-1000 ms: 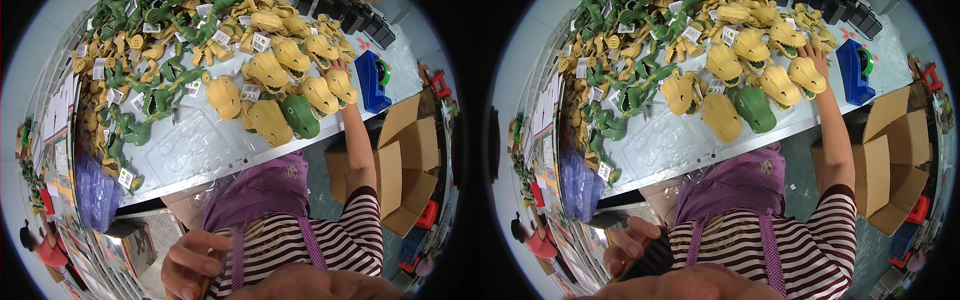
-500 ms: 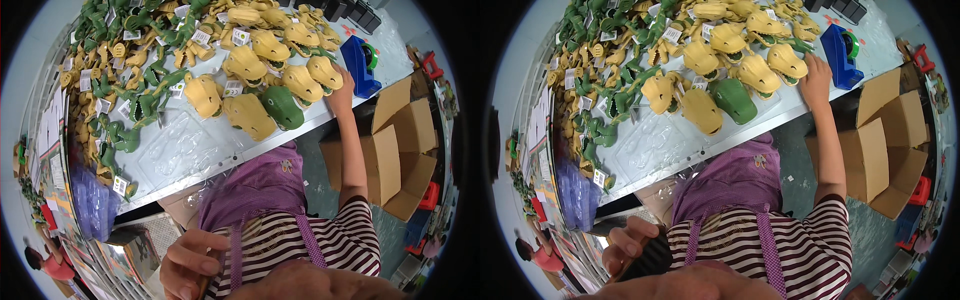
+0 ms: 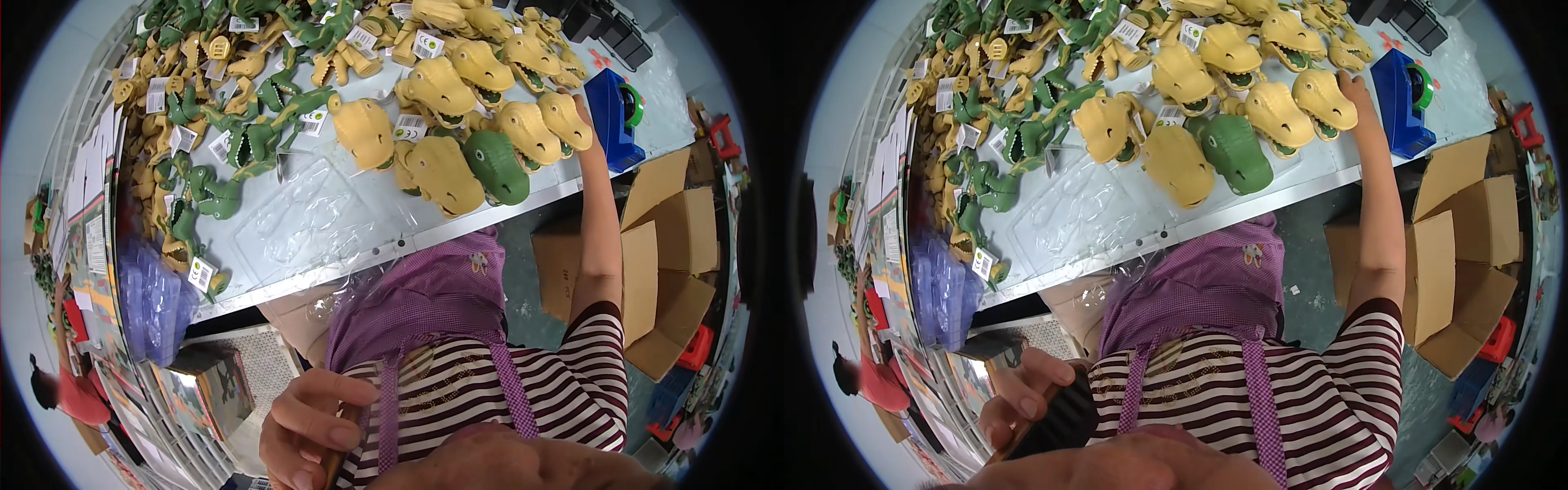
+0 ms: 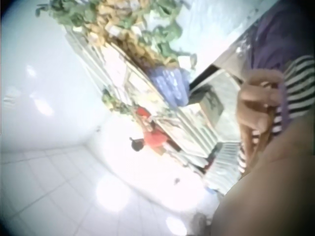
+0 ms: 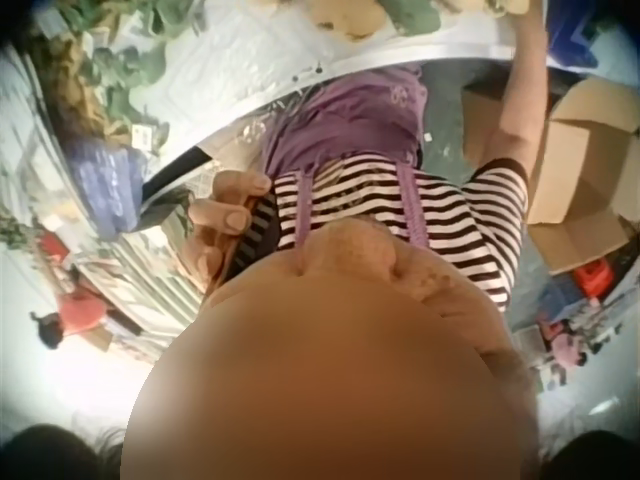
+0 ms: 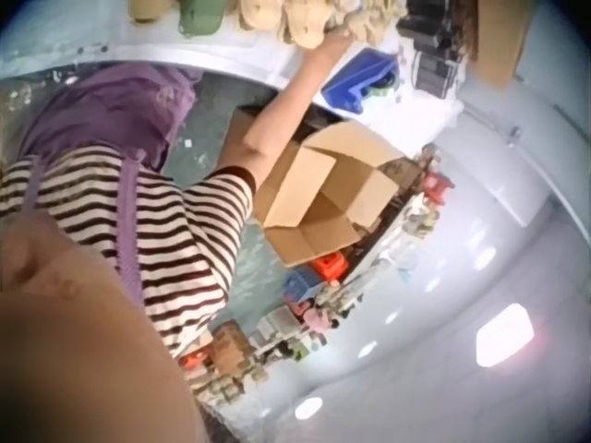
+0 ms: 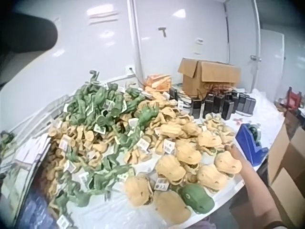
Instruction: Inspecting and organizing plastic toy dinosaur heads on a factory workbench.
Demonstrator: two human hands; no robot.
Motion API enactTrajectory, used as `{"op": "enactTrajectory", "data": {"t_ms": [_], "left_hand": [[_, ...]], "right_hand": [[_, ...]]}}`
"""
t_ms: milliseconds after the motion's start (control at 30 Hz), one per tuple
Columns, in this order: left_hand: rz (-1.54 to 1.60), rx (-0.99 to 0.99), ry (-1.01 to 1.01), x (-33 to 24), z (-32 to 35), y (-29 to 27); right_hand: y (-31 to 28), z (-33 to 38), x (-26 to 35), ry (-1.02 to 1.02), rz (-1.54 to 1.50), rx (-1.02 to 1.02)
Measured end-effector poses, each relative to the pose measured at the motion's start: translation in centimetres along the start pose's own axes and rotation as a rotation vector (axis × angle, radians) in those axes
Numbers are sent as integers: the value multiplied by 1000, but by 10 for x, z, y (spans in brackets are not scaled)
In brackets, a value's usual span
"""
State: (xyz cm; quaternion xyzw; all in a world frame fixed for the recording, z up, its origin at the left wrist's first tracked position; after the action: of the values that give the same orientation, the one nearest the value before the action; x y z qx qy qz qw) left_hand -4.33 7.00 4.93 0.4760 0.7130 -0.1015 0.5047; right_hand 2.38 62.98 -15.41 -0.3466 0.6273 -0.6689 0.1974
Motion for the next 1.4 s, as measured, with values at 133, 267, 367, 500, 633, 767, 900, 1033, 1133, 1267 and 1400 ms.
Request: {"op": "enactTrajectory", "data": {"t_ms": [133,267,367,500,633,767,900,1033,1133,1267,1400], "left_hand": [[32,-15,43,-2,5,-7],[65,27,25,-4,3,-10],[55,93,-15,-4,4,-9],[55,88,28,-6,5,-8],[20,63,29,-9,7,-6],[37,22,133,-11,13,-10],[2,-54,125,-17,25,-18],[-2,-64,154,-26,39,-24],[-45,-71,103,-26,37,-22],[-56,-151,143,-36,53,-36],[-41,-184,186,-40,61,-39]], "right_hand": [[-26,38,14,-196,-319,-228],[-41,70,14,-54,-586,-254],[-49,105,24,102,-767,-282],[-42,152,33,172,-1366,-262],[-48,193,38,189,-1464,-292],[-57,239,33,118,-1604,-229],[-79,269,93,-33,-1720,-10],[-68,282,144,-15,-1499,366],[-47,279,194,-225,-1332,633],[-29,268,273,63,-1499,980],[-21,250,338,-28,-1543,981]]}}
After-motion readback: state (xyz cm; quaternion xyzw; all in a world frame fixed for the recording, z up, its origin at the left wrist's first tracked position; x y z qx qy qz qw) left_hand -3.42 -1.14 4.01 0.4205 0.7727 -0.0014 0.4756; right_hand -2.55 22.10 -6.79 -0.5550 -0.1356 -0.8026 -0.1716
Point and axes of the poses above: each hand's wrist, its own z-axis away from the middle knuckle, its own y-axis out of the palm, x = y × z, the point moved 7 cm from there along -z, towards the middle knuckle, and after that the axes turned 10 degrees about -z, right-handed, at the moved point
